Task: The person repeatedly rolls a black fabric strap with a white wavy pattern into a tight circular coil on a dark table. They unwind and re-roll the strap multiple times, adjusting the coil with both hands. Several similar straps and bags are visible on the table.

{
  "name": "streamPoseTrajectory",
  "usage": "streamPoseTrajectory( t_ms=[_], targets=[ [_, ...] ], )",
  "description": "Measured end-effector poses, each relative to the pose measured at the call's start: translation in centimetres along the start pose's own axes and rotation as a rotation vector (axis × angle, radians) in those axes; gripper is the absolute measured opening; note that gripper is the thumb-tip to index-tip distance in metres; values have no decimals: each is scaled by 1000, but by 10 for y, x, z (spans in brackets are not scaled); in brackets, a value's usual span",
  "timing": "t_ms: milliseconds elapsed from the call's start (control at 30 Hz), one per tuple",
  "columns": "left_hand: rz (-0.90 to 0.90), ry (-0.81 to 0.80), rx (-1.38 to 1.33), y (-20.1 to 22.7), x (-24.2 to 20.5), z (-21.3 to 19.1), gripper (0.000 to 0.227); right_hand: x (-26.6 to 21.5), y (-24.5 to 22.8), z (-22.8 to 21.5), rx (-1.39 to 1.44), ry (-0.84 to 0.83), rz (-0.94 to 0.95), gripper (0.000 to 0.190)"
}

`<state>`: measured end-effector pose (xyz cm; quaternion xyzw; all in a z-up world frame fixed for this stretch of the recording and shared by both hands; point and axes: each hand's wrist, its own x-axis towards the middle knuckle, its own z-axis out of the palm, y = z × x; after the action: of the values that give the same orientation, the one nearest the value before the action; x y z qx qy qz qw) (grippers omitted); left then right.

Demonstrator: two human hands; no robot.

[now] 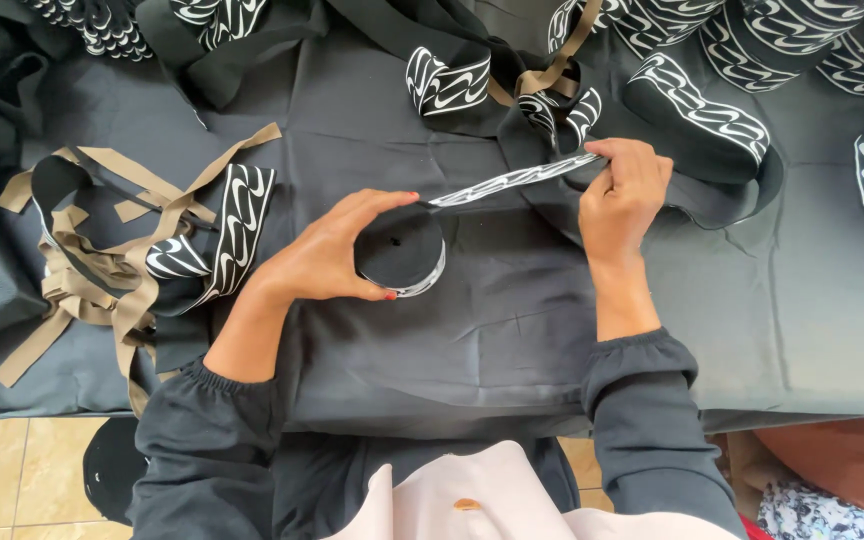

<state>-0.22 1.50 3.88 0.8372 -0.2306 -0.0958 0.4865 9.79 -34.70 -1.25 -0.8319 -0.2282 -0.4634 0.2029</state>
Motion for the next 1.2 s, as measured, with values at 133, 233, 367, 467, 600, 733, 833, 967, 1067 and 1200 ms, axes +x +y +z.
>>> streamPoseTrajectory(
  t_ms=[133,233,367,467,600,733,833,967,1067,1200],
  targets=[
    [87,-35,148,-10,4,15,107,20,-35,-11,-98,-70,-62,40],
    [65,-38,181,-9,3,14,111,15,-75,-11,93,-16,-209,34],
    [17,-18,228,-14,1,17,115,-11,-116,-9,467,-462,-77,36],
    [-2,0,181,-18,0,19,118,-13,-128,-9,510,-667,41,80],
    [-12,9,73,-25,0,22,124,-23,-139,-1,648,-703,150,97],
    [-13,-13,-84,-25,-7,8,147,-27,-139,3,660,-698,230,98],
    [-30,-24,-262,-31,-7,6,145,-25,-139,3,675,-729,269,97],
    [-81,20,-113,-26,0,16,105,-29,-135,8,662,-711,269,103],
    [-97,54,-52,-23,1,20,121,-22,-136,6,599,-578,63,106],
    [-81,80,-112,-24,0,20,130,-7,-156,-8,436,-351,-228,114]
  ],
)
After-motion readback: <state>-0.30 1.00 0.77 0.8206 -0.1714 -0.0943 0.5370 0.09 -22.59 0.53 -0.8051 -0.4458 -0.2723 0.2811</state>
